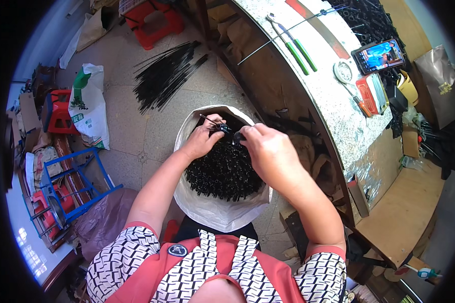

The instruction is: Gathering black rods from the floor and organizing them inside a large paper bag at a workstation.

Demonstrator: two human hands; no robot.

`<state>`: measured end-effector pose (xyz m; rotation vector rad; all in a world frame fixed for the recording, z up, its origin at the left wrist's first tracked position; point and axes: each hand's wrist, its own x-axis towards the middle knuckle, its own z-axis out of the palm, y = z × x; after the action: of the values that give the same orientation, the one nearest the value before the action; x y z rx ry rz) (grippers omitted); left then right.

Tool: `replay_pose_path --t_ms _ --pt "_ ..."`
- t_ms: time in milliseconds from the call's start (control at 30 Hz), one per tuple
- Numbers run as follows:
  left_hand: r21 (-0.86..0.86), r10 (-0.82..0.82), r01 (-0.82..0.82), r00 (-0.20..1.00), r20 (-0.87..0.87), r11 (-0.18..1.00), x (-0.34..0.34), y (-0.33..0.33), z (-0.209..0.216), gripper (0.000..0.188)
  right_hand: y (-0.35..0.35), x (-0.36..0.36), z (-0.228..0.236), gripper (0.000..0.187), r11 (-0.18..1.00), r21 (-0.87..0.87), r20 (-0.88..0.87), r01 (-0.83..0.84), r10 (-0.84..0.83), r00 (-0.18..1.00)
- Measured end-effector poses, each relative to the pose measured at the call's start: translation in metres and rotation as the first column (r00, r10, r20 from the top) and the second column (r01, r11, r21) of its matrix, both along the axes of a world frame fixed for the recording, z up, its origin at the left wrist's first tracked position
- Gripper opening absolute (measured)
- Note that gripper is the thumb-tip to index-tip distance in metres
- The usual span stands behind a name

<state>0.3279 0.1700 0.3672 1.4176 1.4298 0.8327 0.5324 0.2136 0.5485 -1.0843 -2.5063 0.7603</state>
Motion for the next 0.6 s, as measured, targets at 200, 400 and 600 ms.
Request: replay_pose_path --t_ms 200,400,600 --pt "0.249 -0.053 0.065 0.997 -0.054 0.966 0.008 0.012 0.043 0.027 0.009 0.012 0.073 0.02 0.999 0.002 -0.01 0.045 -0.044 0.999" --pt "0.396 -0.067 0.05 0.997 0.03 0.917 0.019 0.033 0.121 0.026 0.009 0.024 0.146 0.064 0.964 -0.22 -0.6 0.15 -0.255 0.759" --pt "0.511 0.066 -0.122 0.99 0.126 0.851 0.002 0.069 0.197 0.03 0.042 0.055 0.119 0.089 0.941 -0.05 -0.773 0.335 -0.248 0.583"
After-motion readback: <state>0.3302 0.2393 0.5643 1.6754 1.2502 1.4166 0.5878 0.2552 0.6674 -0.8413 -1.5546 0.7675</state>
